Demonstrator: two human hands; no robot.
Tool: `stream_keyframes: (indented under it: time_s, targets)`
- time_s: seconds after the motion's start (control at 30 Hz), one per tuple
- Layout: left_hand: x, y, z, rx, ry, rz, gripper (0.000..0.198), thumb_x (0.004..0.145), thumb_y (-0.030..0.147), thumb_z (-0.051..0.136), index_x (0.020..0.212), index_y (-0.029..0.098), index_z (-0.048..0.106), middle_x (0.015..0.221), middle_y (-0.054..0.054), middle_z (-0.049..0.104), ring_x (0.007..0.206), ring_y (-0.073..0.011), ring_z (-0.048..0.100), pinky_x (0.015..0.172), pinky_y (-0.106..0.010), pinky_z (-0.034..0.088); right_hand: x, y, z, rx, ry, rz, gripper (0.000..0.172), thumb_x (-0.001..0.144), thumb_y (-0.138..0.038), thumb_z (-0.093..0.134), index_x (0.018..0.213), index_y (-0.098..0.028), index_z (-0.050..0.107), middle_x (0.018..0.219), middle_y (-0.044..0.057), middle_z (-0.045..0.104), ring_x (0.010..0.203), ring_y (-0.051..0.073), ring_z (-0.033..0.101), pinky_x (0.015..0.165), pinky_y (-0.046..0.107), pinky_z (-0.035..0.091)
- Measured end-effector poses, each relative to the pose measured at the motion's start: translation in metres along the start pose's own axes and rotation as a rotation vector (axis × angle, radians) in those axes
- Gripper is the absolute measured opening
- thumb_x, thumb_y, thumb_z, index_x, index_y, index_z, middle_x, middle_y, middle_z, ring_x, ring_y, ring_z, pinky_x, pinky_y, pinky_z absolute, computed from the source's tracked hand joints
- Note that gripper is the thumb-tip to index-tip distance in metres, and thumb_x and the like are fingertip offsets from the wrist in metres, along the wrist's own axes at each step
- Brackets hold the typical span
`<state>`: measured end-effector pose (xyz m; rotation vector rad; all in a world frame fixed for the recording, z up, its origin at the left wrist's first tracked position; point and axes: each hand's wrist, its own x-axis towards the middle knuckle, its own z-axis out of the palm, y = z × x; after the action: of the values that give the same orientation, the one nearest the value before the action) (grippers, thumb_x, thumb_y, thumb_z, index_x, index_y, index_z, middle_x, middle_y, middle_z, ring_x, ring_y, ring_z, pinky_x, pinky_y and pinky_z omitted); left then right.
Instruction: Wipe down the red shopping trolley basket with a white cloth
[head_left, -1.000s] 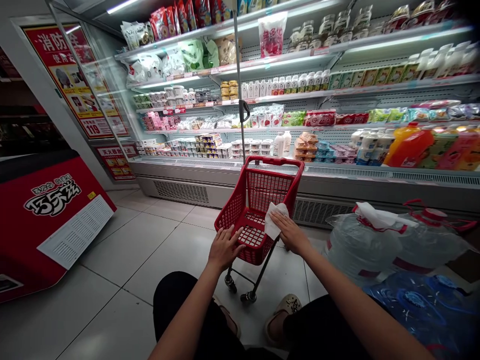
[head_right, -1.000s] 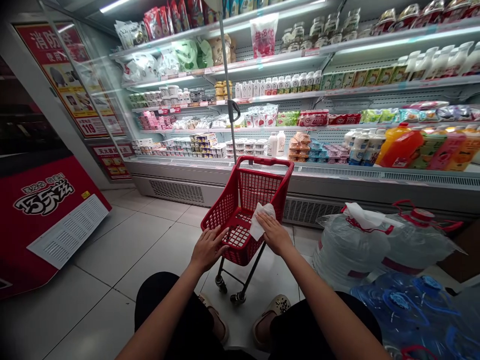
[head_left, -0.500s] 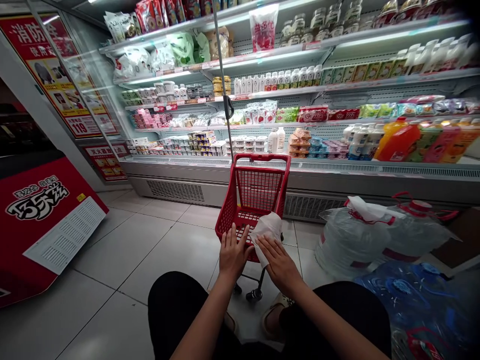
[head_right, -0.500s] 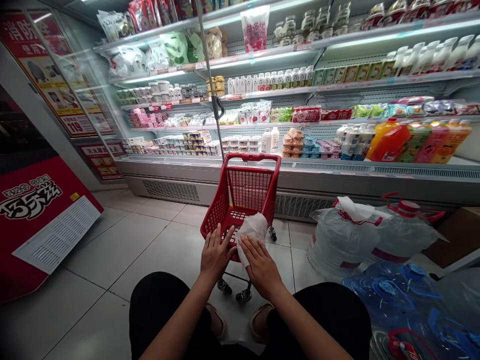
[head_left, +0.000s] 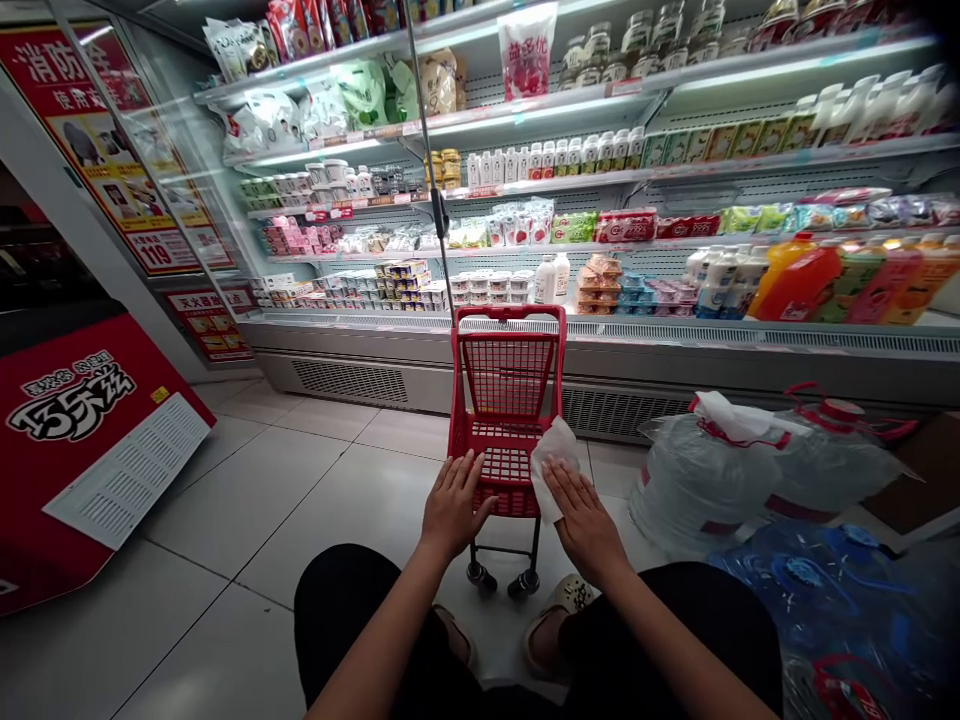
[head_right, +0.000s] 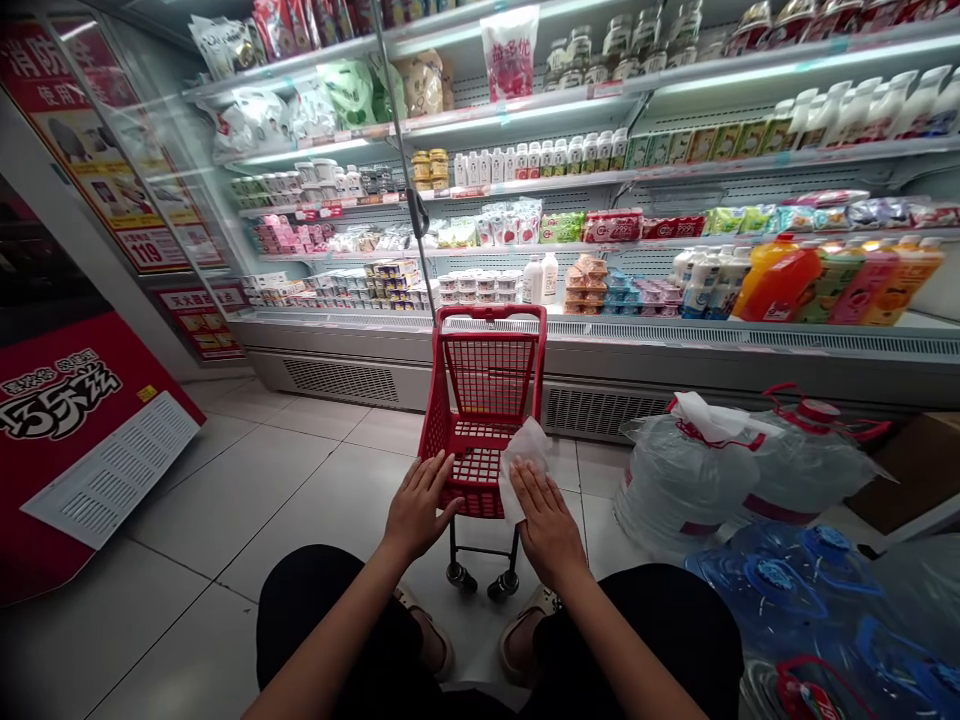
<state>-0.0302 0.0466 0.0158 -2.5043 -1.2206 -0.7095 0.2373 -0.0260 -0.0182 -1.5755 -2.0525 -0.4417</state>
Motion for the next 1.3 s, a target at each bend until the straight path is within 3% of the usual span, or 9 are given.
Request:
stream_keyframes:
  time_s: [0.17, 0.37, 0.5, 0.73, 0.8, 0.9, 1.1, 1.3]
  targets:
    - [-0.003, 0.021, 0.004, -0.043, 0.033, -0.038, 0.085, 0.099, 0.053, 0.057, 0.169, 0.023, 0.018, 0.167, -0.010, 0.040, 0.149, -0.0320, 0.046, 0.126, -0.052, 0.035, 0.008, -0.032, 0.005, 0.005, -0.036, -0.074, 0.085, 0.095, -0.012, 0.041, 0.170, -0.020, 0.000, 0.174, 0.005, 0.021, 0.160, 0.024, 0.024, 0.129, 0.047, 0.028]
    - [-0.004, 0.039, 0.006, -0.072, 0.024, -0.038, 0.104, 0.085, 0.018, 0.059, 0.170, 0.019, -0.001, 0.171, -0.010, 0.030, 0.154, -0.0304, 0.038, 0.128, -0.053, 0.032, 0.026, -0.063, 0.020, 0.017, -0.064, -0.162, 0.083, 0.094, -0.014, 0.043, 0.169, -0.015, 0.009, 0.174, 0.007, 0.022, 0.161, 0.024, 0.021, 0.130, 0.046, 0.025]
    - [-0.005, 0.040, 0.004, -0.076, 0.019, 0.006, 0.102, 0.086, 0.013, 0.053, 0.169, 0.017, -0.006, 0.171, -0.010, 0.032, 0.154, -0.0276, 0.040, 0.128, -0.051, 0.033, 0.025, -0.053, 0.017, 0.025, -0.066, -0.195, 0.085, 0.091, -0.011, 0.043, 0.170, -0.017, 0.010, 0.174, 0.004, 0.022, 0.161, 0.023, 0.021, 0.129, 0.045, 0.027]
    - [-0.012, 0.039, -0.002, -0.048, -0.013, 0.056, 0.090, 0.090, 0.010, 0.047, 0.170, 0.021, 0.005, 0.171, -0.005, 0.033, 0.154, -0.0236, 0.039, 0.128, -0.047, 0.034, -0.002, 0.022, 0.001, -0.025, -0.011, -0.139, 0.080, 0.098, -0.012, 0.040, 0.170, -0.025, 0.006, 0.173, 0.004, 0.028, 0.158, 0.023, 0.029, 0.127, 0.047, 0.032]
    - [-0.013, 0.041, -0.001, -0.049, 0.001, 0.043, 0.090, 0.090, 0.010, 0.046, 0.170, 0.021, 0.005, 0.171, -0.005, 0.033, 0.154, -0.0245, 0.039, 0.127, -0.049, 0.034, -0.008, 0.033, -0.002, -0.040, -0.012, -0.113, 0.079, 0.100, -0.014, 0.040, 0.170, -0.025, 0.004, 0.173, 0.003, 0.029, 0.158, 0.023, 0.029, 0.128, 0.048, 0.031]
    - [-0.014, 0.045, 0.002, -0.056, 0.010, 0.023, 0.092, 0.090, 0.012, 0.049, 0.170, 0.021, 0.005, 0.170, -0.007, 0.034, 0.153, -0.0261, 0.040, 0.127, -0.051, 0.035, -0.011, 0.025, -0.004, -0.045, -0.016, -0.119, 0.083, 0.096, -0.011, 0.041, 0.169, -0.024, 0.003, 0.173, 0.004, 0.027, 0.158, 0.024, 0.028, 0.128, 0.047, 0.032]
    - [-0.013, 0.050, 0.005, -0.076, 0.030, -0.013, 0.102, 0.084, 0.010, 0.051, 0.169, 0.015, -0.006, 0.169, -0.010, 0.037, 0.154, -0.0270, 0.040, 0.127, -0.050, 0.035, 0.003, -0.021, 0.002, 0.035, -0.047, -0.310, 0.095, 0.082, -0.002, 0.043, 0.169, -0.020, 0.008, 0.174, 0.003, 0.024, 0.159, 0.023, 0.025, 0.129, 0.047, 0.030]
    - [-0.012, 0.054, 0.006, -0.075, 0.045, -0.014, 0.100, 0.088, 0.011, 0.051, 0.168, 0.015, -0.008, 0.168, -0.011, 0.037, 0.153, -0.0265, 0.040, 0.127, -0.049, 0.035, 0.036, -0.024, 0.024, 0.089, 0.028, -0.316, 0.078, 0.100, -0.013, 0.045, 0.169, -0.017, 0.010, 0.170, 0.008, 0.034, 0.157, 0.024, 0.030, 0.126, 0.047, 0.037]
